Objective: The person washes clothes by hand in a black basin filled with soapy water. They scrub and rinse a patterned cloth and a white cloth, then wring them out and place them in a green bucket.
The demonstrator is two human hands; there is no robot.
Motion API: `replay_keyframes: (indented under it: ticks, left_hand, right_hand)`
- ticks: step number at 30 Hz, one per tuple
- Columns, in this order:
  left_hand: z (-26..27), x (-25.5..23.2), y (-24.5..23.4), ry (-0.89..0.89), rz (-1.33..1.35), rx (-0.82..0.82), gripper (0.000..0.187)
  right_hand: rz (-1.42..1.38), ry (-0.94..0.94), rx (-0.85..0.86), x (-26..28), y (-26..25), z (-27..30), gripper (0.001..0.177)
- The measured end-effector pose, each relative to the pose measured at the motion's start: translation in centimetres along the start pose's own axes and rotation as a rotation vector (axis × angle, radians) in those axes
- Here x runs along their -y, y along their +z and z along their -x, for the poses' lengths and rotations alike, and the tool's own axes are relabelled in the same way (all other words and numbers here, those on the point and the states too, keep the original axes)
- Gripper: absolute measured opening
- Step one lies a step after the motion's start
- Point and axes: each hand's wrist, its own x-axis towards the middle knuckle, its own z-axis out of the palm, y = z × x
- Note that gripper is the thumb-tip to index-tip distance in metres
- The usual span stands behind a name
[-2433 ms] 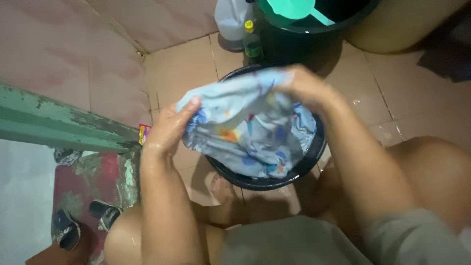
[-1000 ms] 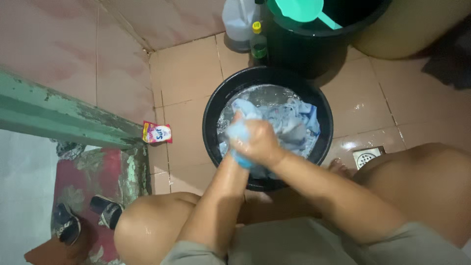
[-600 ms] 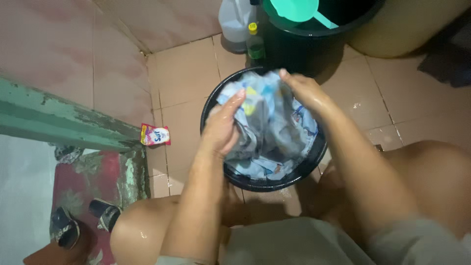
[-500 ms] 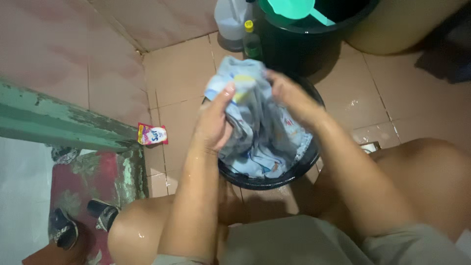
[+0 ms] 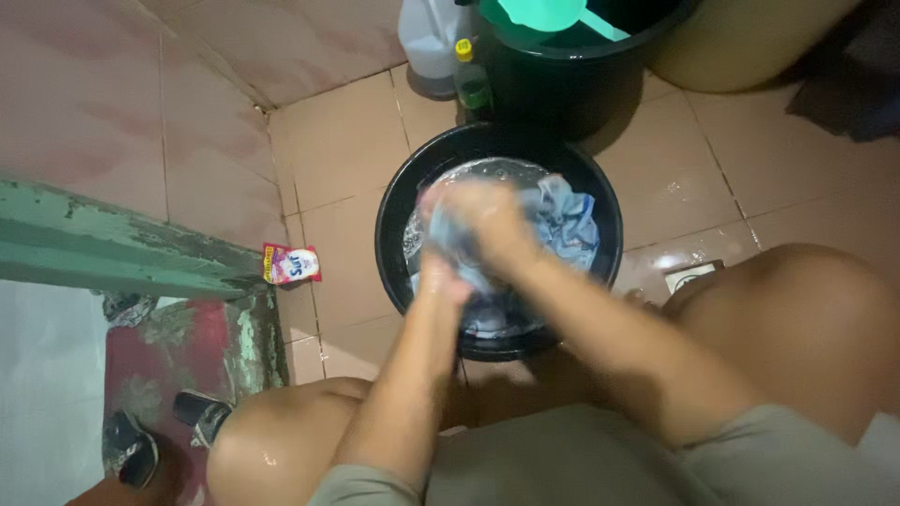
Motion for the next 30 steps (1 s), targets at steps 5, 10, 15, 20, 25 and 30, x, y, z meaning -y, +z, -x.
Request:
replay_keyframes:
  ticks: [5, 10, 15, 20, 25, 30]
  left_hand:
    - [-0.4, 3.9, -1.7, 0.034, -0.021, -0.045, 0.074]
    - [1.0, 1.9, -1.4, 0.108, 0.125, 0.104, 0.066]
    - [3.0, 0.8, 0.2, -0.028, 0.030, -0.093, 0.065]
    - [4.7, 0.7, 1.5, -0.096, -0.374, 0.213, 0.056]
    - [6.5, -5.4, 2.2, 0.050, -0.482, 0.138, 0.052]
    - [11.5, -10.3, 2.4, 0.425, -0.086, 0.513, 0.048]
  right_hand:
    - [-0.144, 0.252, -0.081, -1.0, 3.3, 0.8, 0.021]
    - [-0.146, 0.259, -0.097, -0.8, 2.7, 1.2, 0.031]
    - [-0.089, 0.190, -0.061, 0.2, 3.8, 1.5, 0.040]
    - [-0.211, 0.710, 0.102, -2.2, -1.6, -2.5, 0.058]
    - [-0.548, 0.899, -0.020, -6.7, -4.5, -2.5, 0.084]
    - [-0.507, 1.239, 0.005, -9.3, -3.8, 4.0, 0.092]
